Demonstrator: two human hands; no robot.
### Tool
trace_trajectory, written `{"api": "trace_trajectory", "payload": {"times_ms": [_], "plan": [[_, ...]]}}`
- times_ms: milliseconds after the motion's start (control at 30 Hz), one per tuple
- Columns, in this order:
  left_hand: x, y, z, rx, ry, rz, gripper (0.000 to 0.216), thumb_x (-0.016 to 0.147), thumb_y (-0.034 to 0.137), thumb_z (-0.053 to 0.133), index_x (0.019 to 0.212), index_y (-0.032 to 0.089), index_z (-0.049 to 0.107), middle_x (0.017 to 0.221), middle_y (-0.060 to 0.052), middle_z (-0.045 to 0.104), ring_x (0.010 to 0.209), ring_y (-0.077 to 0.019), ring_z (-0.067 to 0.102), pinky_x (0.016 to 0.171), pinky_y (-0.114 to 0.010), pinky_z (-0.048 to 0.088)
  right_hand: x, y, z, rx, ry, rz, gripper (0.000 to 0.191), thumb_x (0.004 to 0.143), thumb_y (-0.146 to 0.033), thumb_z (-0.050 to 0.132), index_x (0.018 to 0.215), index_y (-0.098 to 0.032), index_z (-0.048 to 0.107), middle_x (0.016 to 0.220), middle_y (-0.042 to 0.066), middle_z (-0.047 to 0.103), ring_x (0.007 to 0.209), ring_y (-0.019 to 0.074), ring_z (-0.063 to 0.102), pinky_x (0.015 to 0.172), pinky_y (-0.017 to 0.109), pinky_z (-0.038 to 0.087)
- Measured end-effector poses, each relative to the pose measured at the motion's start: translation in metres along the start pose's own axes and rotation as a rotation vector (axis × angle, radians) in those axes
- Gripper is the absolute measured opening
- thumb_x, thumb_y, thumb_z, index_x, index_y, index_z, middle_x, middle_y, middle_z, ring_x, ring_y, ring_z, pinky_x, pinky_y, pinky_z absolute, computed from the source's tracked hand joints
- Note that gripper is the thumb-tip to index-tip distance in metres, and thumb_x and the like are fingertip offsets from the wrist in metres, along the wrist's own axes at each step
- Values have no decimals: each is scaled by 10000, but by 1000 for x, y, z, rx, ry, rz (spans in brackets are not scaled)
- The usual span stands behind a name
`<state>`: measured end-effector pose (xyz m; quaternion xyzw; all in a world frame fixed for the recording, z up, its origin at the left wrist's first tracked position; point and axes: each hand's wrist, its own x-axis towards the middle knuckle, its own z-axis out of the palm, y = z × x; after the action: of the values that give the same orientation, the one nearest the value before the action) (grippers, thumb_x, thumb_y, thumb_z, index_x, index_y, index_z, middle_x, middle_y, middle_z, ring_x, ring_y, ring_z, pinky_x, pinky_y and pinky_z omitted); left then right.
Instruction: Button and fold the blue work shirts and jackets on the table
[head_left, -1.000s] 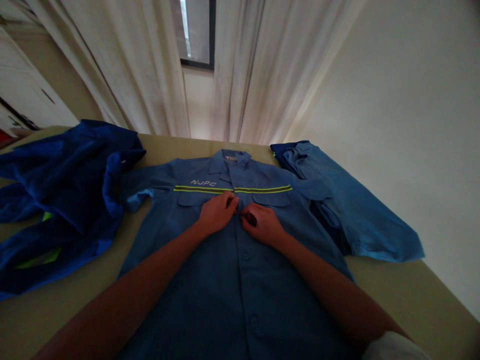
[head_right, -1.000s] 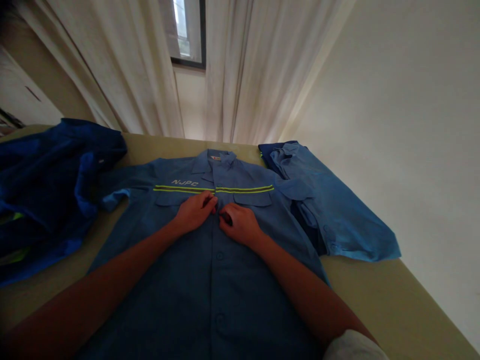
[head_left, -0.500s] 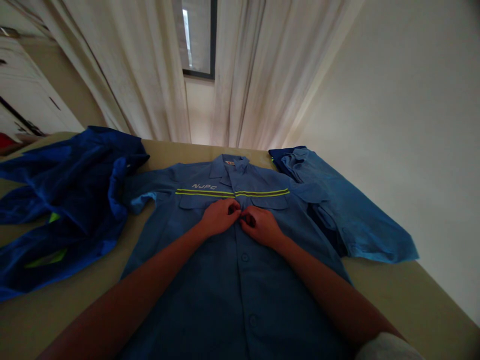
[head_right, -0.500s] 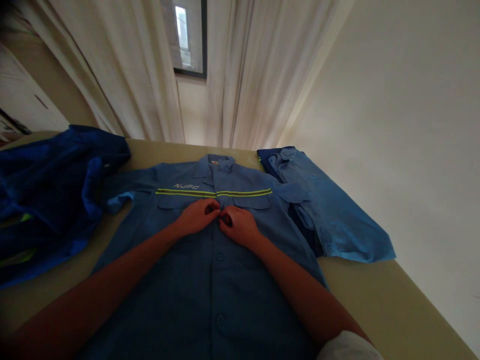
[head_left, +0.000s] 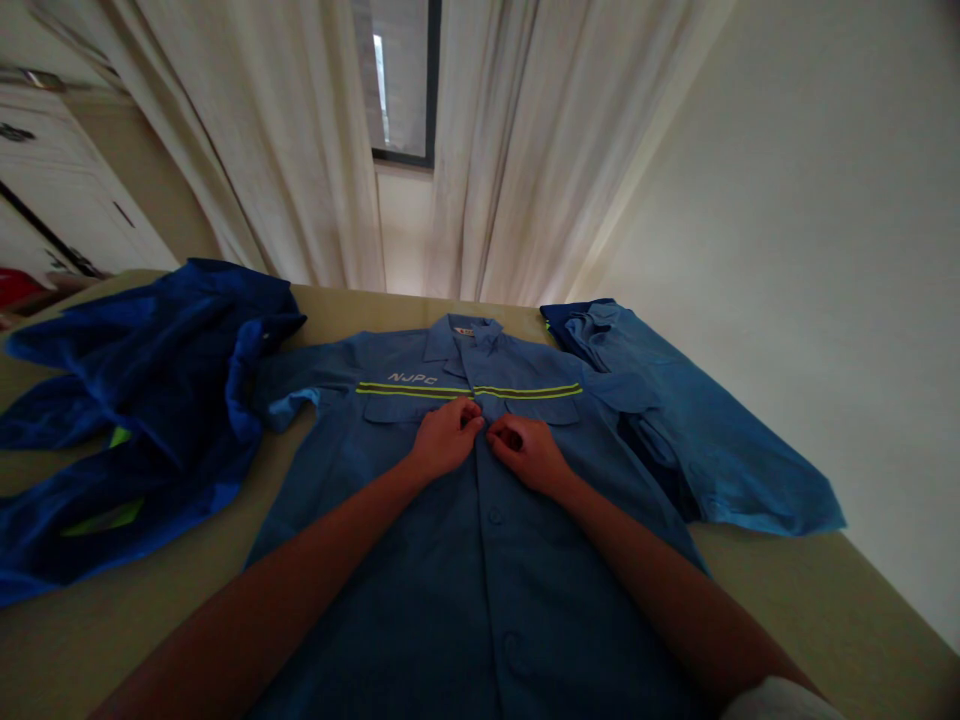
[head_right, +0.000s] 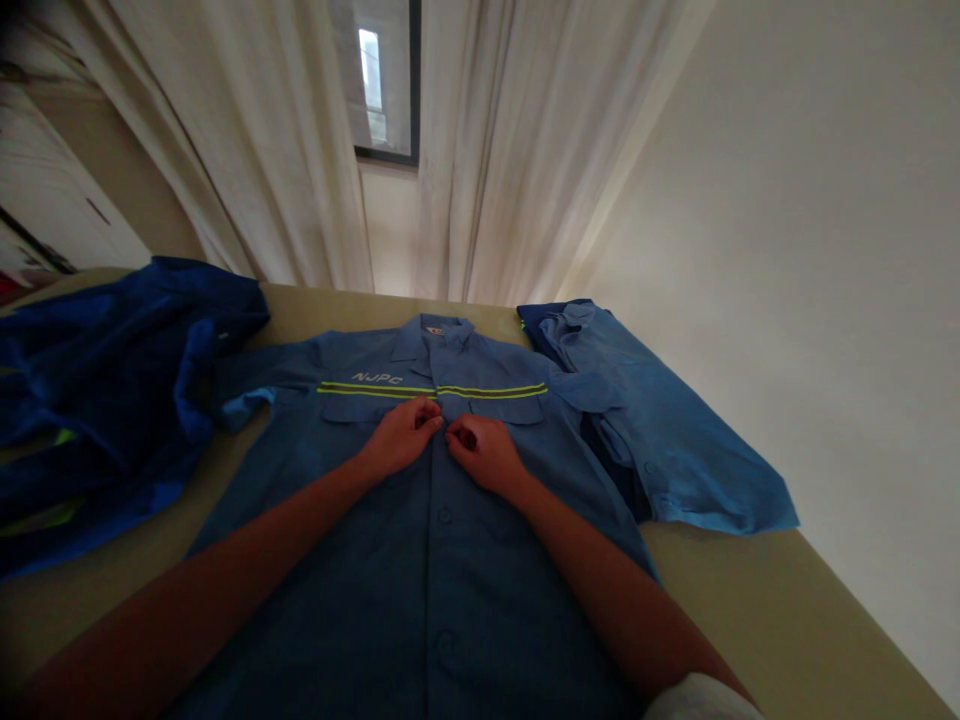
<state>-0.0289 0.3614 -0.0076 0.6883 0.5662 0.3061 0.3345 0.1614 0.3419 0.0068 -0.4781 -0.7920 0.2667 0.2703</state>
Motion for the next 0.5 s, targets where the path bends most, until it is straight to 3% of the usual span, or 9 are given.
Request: {"api": "trace_trajectory", "payload": {"times_ms": [267, 400, 500], "plan": [[-2, 3, -2, -21, -4, 42, 175, 955, 207, 582, 1091, 243, 686, 1132, -13, 776, 1054, -188, 719, 983, -322, 521, 2, 5, 1, 57, 90, 46, 157, 884, -360, 689, 904, -217, 626, 657, -34, 611, 590, 139, 553, 587, 249, 413], [-7, 11, -8, 154, -72, 125, 248, 917, 196, 587, 1118, 274, 710, 1104, -2, 777, 1024, -206, 712, 961, -337, 502, 4, 4, -2, 72, 105, 14, 130, 883, -324, 623, 958, -222, 593, 673, -37, 588, 593, 143, 547, 592, 255, 418], [-10, 17, -10, 342, -80, 198, 147, 901, 267, 600, 945, 252, 740, 1020, -29, 761, 1011, -249, 682, 937, -378, 480, 4, 5, -1, 72, 179, -23, 131, 901, -327, 575, 982, -224, 579, 707, -24, 592, 608, 151, 553, 611, 265, 430]]}}
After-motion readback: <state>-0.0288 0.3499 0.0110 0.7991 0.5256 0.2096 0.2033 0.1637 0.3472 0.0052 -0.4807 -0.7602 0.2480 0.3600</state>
